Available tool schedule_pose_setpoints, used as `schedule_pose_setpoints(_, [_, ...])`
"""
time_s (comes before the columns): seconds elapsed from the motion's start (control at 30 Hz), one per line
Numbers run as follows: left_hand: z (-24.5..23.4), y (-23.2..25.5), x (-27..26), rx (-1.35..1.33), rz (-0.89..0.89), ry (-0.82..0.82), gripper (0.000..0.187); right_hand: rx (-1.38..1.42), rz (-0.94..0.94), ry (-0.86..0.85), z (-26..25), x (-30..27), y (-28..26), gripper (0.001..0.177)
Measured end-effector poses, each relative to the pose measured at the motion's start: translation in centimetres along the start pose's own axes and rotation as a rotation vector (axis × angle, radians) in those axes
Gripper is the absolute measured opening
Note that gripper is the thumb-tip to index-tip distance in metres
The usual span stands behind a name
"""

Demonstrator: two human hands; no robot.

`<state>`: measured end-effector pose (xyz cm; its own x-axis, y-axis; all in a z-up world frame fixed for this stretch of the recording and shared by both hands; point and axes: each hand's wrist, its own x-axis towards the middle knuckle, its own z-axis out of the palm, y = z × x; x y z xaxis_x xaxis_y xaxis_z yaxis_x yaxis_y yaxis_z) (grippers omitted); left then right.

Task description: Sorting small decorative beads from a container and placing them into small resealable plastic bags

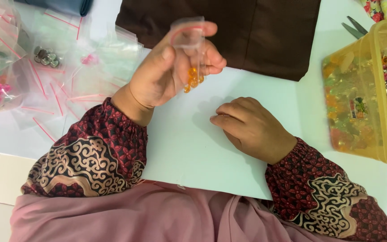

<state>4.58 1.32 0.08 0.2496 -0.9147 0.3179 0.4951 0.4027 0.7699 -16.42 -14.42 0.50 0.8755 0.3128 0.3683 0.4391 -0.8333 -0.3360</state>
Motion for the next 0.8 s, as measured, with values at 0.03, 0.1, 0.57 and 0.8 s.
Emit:
schedule_pose_setpoints(0.03, [0.1,-0.1,0.1,0.115,-0.005,-0.03,0.077,-0.011,0.007,0.054,-0.3,0.0,0.1,0.017])
schedule_pose_setpoints(0.1, [0.4,-0.7,0.0,0.284,-0.011,-0.089,0.065,0.002,0.009,0.18,-1.6,-0.7,-0.1,0.015])
schedule_pose_setpoints(0.57, [3.0,-2.5,0.0,0.795,-0.197,-0.31,0.063,-0.026,-0.013,0.436,-2.1,-2.5,0.2,0.016])
schedule_pose_setpoints(0.8, [3.1,-3.0,0.0,0.953,0.042,-0.161,0.067,-0.132,0.128,0.351,-2.0,-0.9,-0.7,0.017])
